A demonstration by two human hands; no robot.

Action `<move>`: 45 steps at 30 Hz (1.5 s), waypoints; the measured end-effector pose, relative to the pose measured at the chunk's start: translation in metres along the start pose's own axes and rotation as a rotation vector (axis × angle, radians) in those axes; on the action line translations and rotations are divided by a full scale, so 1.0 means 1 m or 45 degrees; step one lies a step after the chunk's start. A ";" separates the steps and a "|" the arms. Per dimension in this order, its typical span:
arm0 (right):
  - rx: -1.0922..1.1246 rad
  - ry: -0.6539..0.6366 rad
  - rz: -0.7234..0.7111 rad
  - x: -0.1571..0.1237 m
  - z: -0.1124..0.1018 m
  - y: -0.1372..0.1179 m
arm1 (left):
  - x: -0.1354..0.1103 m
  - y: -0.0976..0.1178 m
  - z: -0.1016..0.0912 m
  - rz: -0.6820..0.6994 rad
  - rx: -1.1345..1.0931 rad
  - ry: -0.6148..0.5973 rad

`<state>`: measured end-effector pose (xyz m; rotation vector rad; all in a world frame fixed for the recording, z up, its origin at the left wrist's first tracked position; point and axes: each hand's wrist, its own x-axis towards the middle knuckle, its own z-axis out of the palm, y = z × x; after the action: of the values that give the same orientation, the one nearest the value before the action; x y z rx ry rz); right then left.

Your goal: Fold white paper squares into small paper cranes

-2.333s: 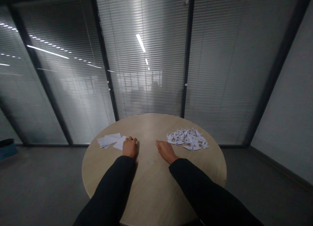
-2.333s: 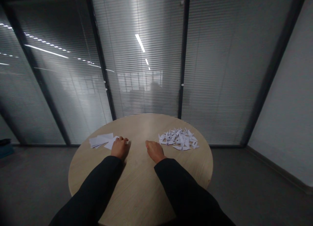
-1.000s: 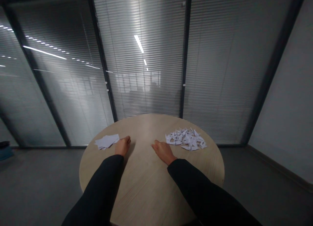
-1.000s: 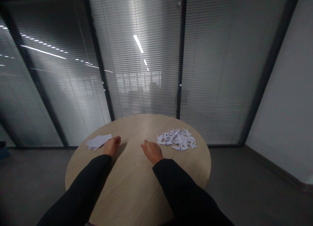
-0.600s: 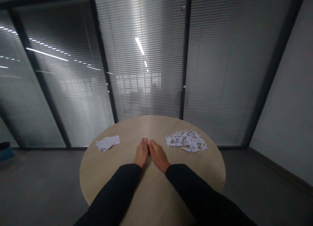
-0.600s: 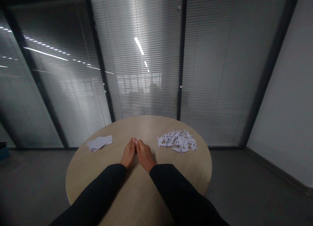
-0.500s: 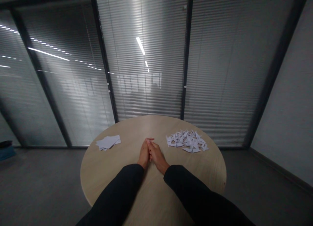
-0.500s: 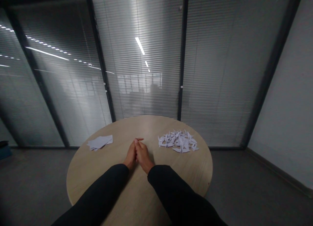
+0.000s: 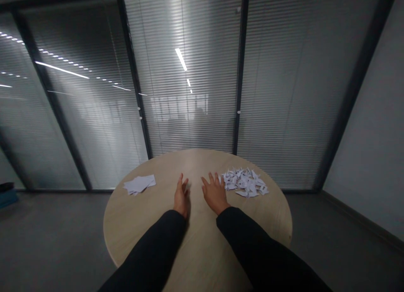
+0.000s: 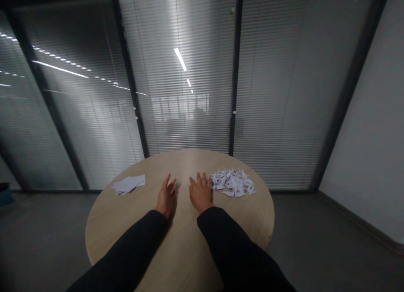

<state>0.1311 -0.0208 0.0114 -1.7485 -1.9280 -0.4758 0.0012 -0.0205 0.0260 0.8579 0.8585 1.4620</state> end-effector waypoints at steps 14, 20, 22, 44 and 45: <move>-0.174 -0.219 0.106 0.007 0.024 0.040 | 0.010 -0.006 -0.009 0.161 0.151 -0.009; -0.156 -0.208 0.099 0.005 0.019 0.038 | 0.007 -0.004 -0.006 0.135 0.134 -0.024; -0.144 -0.174 0.066 0.005 0.012 0.033 | 0.006 -0.003 -0.005 0.118 0.131 -0.031; -0.172 0.048 0.426 -0.048 -0.075 0.093 | 0.005 0.006 -0.004 0.093 0.153 -0.097; -0.139 0.029 0.450 -0.050 -0.073 0.096 | 0.005 0.007 -0.004 0.087 0.162 -0.095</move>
<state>0.2378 -0.0908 0.0361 -2.0890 -1.5548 -0.4744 -0.0061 -0.0160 0.0301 1.0397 0.8808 1.4361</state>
